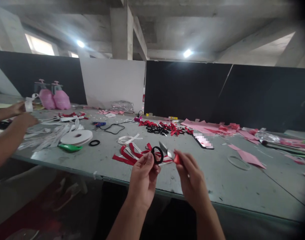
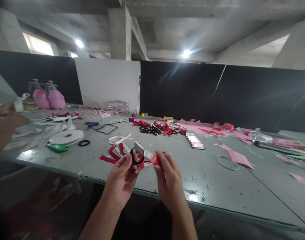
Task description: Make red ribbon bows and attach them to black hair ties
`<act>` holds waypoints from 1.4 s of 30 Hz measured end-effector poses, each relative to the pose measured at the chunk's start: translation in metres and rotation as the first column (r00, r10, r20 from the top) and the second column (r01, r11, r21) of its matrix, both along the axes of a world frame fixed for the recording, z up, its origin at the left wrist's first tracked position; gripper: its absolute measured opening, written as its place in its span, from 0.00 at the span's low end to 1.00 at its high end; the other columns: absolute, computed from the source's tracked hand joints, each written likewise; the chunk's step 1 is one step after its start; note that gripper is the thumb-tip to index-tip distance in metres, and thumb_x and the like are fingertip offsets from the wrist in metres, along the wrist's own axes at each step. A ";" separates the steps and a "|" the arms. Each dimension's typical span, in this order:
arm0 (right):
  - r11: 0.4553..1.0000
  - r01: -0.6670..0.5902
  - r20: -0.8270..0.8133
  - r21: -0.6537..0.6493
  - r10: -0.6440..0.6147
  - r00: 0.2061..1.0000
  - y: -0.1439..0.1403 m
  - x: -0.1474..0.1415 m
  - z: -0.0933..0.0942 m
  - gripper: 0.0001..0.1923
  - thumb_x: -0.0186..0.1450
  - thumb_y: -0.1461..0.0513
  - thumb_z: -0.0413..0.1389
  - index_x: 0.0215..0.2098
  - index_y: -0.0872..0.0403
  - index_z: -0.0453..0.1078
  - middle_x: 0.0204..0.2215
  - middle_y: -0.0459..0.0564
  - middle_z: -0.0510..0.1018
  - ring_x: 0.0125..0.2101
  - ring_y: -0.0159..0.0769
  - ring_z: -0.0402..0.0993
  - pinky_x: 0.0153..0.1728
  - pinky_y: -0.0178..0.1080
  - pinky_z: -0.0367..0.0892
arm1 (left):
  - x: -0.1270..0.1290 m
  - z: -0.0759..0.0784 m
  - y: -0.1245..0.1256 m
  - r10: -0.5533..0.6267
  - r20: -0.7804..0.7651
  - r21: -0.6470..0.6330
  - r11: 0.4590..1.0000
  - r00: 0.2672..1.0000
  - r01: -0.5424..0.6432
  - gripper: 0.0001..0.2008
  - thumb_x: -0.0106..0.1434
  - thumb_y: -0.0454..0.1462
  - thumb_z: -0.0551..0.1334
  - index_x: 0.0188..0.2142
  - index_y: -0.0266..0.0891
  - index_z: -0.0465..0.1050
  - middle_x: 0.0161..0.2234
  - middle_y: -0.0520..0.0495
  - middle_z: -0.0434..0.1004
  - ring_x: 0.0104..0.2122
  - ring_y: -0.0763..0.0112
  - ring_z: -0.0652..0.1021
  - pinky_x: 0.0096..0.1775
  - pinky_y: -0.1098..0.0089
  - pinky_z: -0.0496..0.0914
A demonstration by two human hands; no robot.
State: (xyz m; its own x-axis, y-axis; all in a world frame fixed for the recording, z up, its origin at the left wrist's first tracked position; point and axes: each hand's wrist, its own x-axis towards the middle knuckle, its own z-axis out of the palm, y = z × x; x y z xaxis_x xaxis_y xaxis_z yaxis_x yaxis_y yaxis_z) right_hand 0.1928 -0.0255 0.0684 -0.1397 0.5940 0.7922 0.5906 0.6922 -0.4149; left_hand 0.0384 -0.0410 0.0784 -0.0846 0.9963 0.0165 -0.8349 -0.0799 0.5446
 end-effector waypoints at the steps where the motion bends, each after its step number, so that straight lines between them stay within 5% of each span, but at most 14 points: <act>1: 1.000 -0.006 0.018 0.007 0.006 1.000 -0.011 -0.003 -0.006 0.20 0.72 0.63 0.46 0.61 0.48 0.60 0.49 0.53 0.71 0.47 0.39 0.69 0.45 0.41 0.64 | -0.001 0.000 -0.002 -0.006 0.009 0.006 1.000 1.000 0.005 0.13 0.51 0.37 0.73 0.32 0.32 0.76 0.29 0.48 0.74 0.23 0.81 0.69 0.26 0.78 0.66; 7: 0.996 0.039 0.183 0.086 -0.054 0.982 -0.022 -0.008 -0.016 0.25 0.70 0.69 0.48 0.63 0.44 0.60 0.48 0.51 0.72 0.47 0.41 0.66 0.46 0.45 0.59 | -0.002 0.003 -0.007 -0.017 0.090 0.019 1.000 0.996 0.015 0.09 0.50 0.31 0.72 0.30 0.34 0.75 0.25 0.51 0.72 0.23 0.79 0.70 0.28 0.78 0.68; 42: 0.992 0.093 0.169 0.089 -0.107 0.980 -0.031 -0.002 -0.016 0.25 0.69 0.69 0.49 0.62 0.43 0.61 0.46 0.51 0.71 0.46 0.41 0.66 0.46 0.47 0.58 | 0.003 0.003 -0.013 -0.171 0.050 0.017 0.985 0.984 0.170 0.09 0.48 0.32 0.73 0.28 0.33 0.75 0.22 0.52 0.69 0.21 0.81 0.64 0.27 0.78 0.65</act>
